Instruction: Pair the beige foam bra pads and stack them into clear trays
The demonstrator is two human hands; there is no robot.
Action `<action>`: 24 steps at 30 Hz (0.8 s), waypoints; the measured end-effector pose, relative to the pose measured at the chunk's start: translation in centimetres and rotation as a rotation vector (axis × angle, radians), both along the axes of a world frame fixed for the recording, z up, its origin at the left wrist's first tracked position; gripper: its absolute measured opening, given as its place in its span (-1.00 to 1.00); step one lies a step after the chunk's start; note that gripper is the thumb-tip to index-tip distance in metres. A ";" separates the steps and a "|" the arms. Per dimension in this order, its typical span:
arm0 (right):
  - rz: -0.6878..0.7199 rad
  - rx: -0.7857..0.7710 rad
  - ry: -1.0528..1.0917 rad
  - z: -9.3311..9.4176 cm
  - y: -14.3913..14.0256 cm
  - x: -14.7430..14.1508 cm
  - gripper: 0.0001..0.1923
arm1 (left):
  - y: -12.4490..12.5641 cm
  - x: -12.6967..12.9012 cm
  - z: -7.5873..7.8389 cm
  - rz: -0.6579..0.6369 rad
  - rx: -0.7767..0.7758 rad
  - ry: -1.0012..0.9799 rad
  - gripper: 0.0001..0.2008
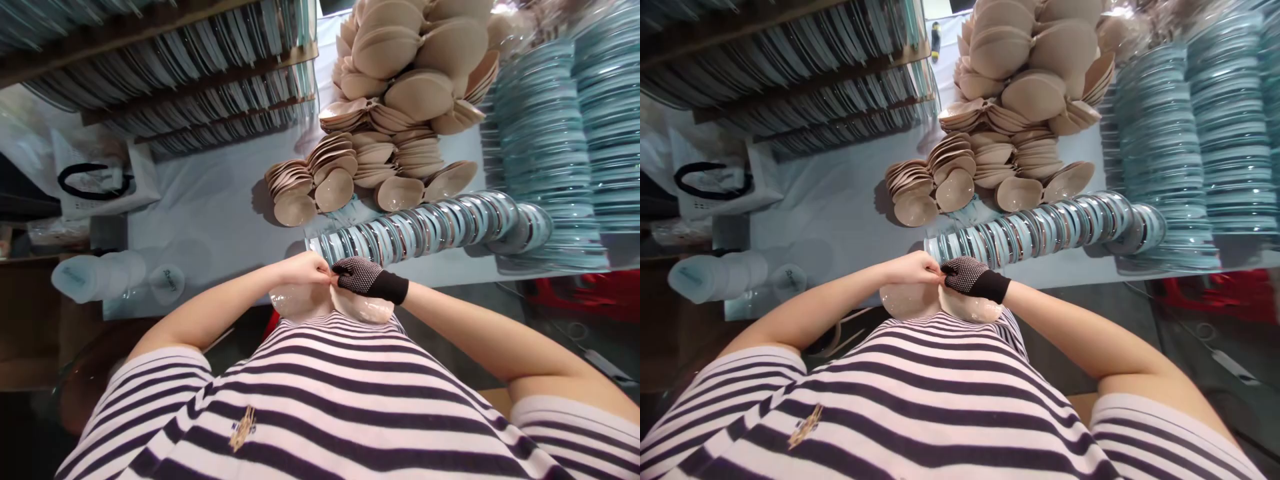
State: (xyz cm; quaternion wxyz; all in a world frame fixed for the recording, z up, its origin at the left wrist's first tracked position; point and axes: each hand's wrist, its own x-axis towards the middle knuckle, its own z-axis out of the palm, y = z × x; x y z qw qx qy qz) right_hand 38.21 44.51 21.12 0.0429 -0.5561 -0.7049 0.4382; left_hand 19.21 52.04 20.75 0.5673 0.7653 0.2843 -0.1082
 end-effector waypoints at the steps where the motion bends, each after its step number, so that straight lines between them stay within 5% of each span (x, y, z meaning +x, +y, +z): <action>1: -0.021 0.015 -0.003 0.1 -0.2 -0.3 -0.82 | 0.1 -0.2 0.0 0.000 -0.003 -0.001 -0.76; 6: -0.156 0.126 0.108 0.0 -0.6 -0.5 -0.81 | 1.2 -0.8 0.5 0.011 -0.077 -0.017 -0.76; 12: -0.152 0.275 0.099 -1.5 -1.4 -1.4 -0.81 | 1.4 -0.7 0.7 0.022 -0.086 0.005 -0.77; 19: 0.007 0.042 -0.043 0.0 -0.7 -0.5 -0.84 | 0.5 -0.2 1.6 -0.102 0.137 0.050 -0.77; 24: -0.029 0.065 -0.005 0.8 -0.4 -0.3 -0.85 | -0.3 0.3 2.7 -0.137 0.310 0.092 -0.78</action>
